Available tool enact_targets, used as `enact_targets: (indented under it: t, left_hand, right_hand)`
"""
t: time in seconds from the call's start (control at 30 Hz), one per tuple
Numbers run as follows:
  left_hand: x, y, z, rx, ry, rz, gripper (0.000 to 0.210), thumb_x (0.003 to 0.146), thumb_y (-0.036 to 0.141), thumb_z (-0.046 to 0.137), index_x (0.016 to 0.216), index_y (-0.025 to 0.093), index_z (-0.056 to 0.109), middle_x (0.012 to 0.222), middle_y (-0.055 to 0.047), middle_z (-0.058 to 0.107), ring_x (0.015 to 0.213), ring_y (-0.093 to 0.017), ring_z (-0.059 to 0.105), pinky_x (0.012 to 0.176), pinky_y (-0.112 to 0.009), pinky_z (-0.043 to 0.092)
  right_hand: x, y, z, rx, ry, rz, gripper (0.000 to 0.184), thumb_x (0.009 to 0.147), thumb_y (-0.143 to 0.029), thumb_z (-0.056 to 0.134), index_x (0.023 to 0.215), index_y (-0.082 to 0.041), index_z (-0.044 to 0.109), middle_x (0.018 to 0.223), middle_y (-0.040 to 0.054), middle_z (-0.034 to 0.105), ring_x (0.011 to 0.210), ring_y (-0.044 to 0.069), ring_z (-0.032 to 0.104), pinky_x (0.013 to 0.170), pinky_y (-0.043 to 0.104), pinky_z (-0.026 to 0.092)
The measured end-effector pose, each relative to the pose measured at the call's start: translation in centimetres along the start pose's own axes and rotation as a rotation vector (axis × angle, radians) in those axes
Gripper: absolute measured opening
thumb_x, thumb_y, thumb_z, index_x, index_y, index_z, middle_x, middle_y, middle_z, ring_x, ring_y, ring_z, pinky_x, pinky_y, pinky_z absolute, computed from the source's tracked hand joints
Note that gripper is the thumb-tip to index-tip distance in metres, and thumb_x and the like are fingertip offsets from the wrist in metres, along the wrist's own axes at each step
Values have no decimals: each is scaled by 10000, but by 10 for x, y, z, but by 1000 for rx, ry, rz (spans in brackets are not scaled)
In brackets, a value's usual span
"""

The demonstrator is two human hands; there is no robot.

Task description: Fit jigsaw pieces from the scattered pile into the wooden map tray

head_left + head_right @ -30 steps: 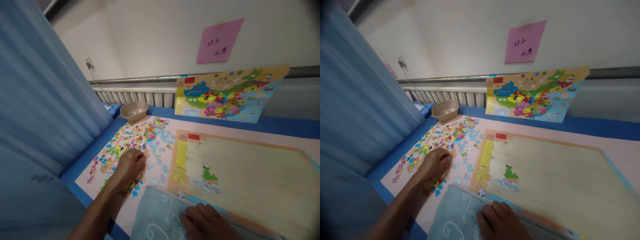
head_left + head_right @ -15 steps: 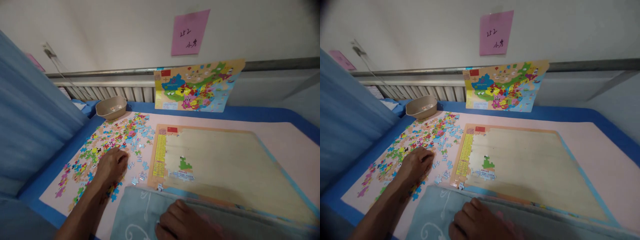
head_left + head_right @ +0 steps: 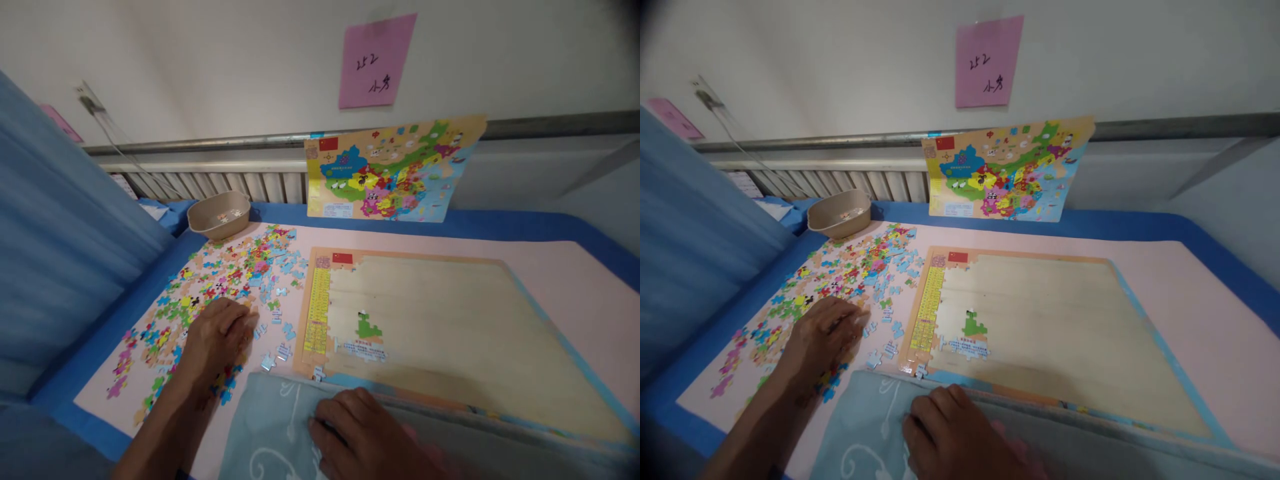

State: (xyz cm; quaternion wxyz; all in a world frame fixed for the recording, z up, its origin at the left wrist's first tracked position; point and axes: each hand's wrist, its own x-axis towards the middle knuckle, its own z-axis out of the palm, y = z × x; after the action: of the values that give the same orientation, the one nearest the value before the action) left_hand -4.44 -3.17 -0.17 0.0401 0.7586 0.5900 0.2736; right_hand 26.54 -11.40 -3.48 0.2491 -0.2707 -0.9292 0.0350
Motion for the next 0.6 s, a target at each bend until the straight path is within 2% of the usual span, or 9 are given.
enact_targets:
  t: [0.07, 0.3, 0.43, 0.6]
  left_hand:
    - [-8, 12, -3, -43, -15, 18, 188, 1006, 257, 577, 949, 226, 754, 915, -37, 739, 874, -198, 677, 766, -313, 491]
    - [-38, 73, 12, -214, -276, 57, 226, 1042, 207, 526, 988, 247, 742, 904, -34, 723, 859, -190, 670, 748, -305, 484]
    - [-28, 95, 16, -244, -388, 115, 221, 1034, 188, 536, 975, 242, 743, 854, -22, 687, 828, -188, 634, 723, -308, 446]
    - [-6, 101, 23, -203, -507, 233, 210, 999, 148, 556, 874, 223, 707, 804, -11, 629, 802, -177, 604, 679, -303, 375]
  right_hand:
    - [1, 0, -1, -2, -1, 1, 130, 897, -201, 734, 992, -202, 646, 947, 17, 685, 801, 200, 536, 714, 364, 385]
    - [4, -2, -5, -24, -10, -4, 74, 935, -223, 710, 970, -209, 647, 955, 25, 694, 807, 204, 543, 723, 373, 396]
    - [4, -2, -5, -20, 20, -11, 60, 946, -206, 696, 996, -193, 667, 953, 27, 699, 813, 203, 544, 729, 375, 394]
    - [1, -2, -2, -23, -11, 2, 102, 955, -250, 715, 1028, -189, 679, 958, 34, 702, 825, 207, 551, 743, 378, 393]
